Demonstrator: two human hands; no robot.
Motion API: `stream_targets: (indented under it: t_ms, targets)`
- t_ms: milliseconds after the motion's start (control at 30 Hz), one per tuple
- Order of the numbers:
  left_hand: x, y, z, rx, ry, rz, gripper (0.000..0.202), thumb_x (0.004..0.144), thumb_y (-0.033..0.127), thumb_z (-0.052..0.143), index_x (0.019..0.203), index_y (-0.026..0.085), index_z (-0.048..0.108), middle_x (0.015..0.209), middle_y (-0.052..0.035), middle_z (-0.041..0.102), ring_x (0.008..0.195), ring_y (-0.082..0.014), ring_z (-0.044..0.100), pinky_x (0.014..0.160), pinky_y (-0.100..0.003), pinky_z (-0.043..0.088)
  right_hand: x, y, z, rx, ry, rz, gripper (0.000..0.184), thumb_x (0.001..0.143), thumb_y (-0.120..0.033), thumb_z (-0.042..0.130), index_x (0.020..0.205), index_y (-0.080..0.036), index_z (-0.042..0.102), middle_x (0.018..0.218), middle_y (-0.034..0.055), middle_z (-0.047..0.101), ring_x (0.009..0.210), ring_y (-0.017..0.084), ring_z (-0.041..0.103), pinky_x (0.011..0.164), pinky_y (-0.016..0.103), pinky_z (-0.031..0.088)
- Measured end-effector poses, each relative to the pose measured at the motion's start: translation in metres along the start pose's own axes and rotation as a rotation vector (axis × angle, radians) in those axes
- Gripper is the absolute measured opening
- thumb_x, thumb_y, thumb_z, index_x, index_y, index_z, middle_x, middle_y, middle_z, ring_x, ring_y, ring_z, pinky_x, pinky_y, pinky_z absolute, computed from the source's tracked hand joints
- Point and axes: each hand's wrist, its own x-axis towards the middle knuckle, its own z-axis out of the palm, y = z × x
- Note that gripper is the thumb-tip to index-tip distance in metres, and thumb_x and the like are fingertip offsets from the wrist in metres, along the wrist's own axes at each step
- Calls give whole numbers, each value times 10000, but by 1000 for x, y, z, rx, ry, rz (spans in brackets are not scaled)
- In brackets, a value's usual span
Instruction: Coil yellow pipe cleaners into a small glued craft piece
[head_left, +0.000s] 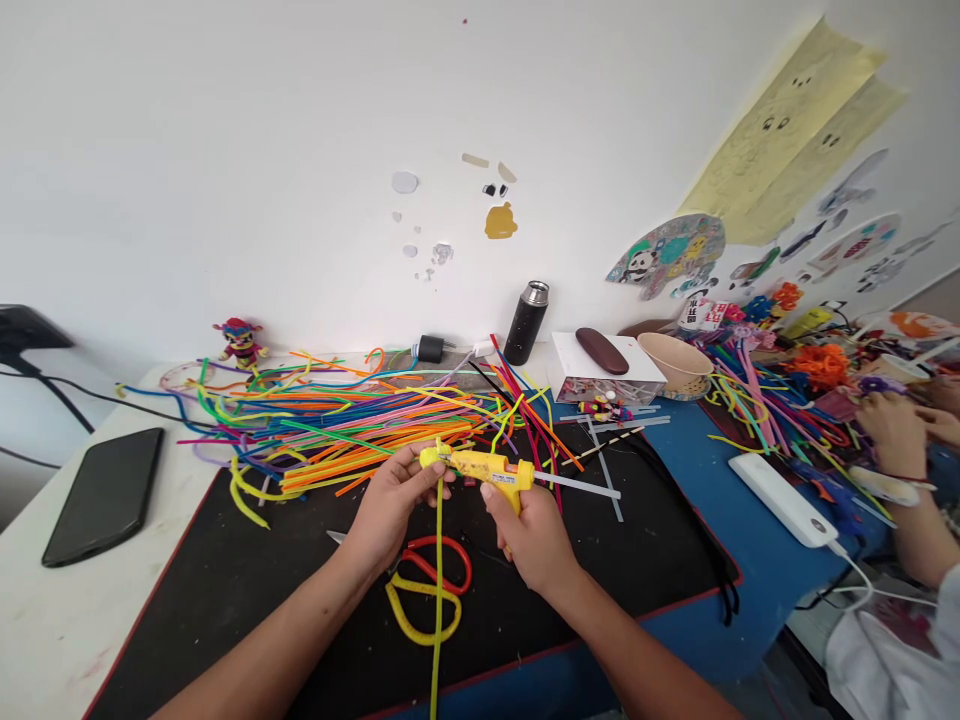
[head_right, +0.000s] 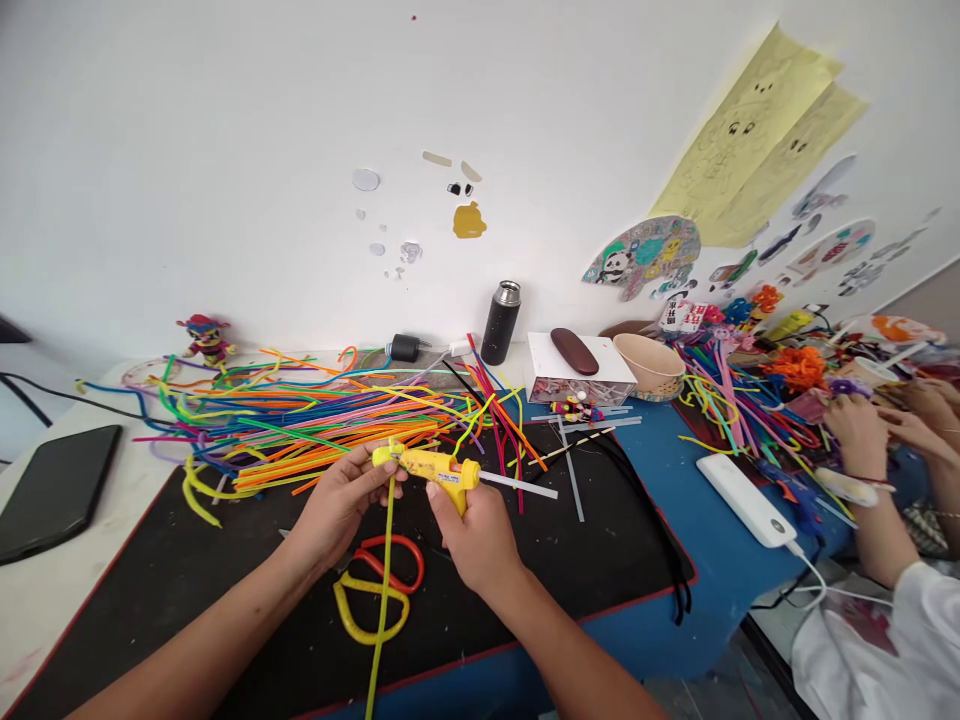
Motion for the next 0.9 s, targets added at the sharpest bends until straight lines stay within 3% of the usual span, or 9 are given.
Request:
stream_targets:
  t_ms: [900]
  targets:
    - [-1, 0, 1, 6, 7, -10, 474, 702, 421, 944, 1032, 160, 726, 783, -45, 765, 617, -145, 663, 564, -230, 460, 1, -1, -2, -27, 4, -12, 514, 987, -591, 525, 613, -241, 478, 403, -37, 476, 334, 124, 469, 395, 233, 340]
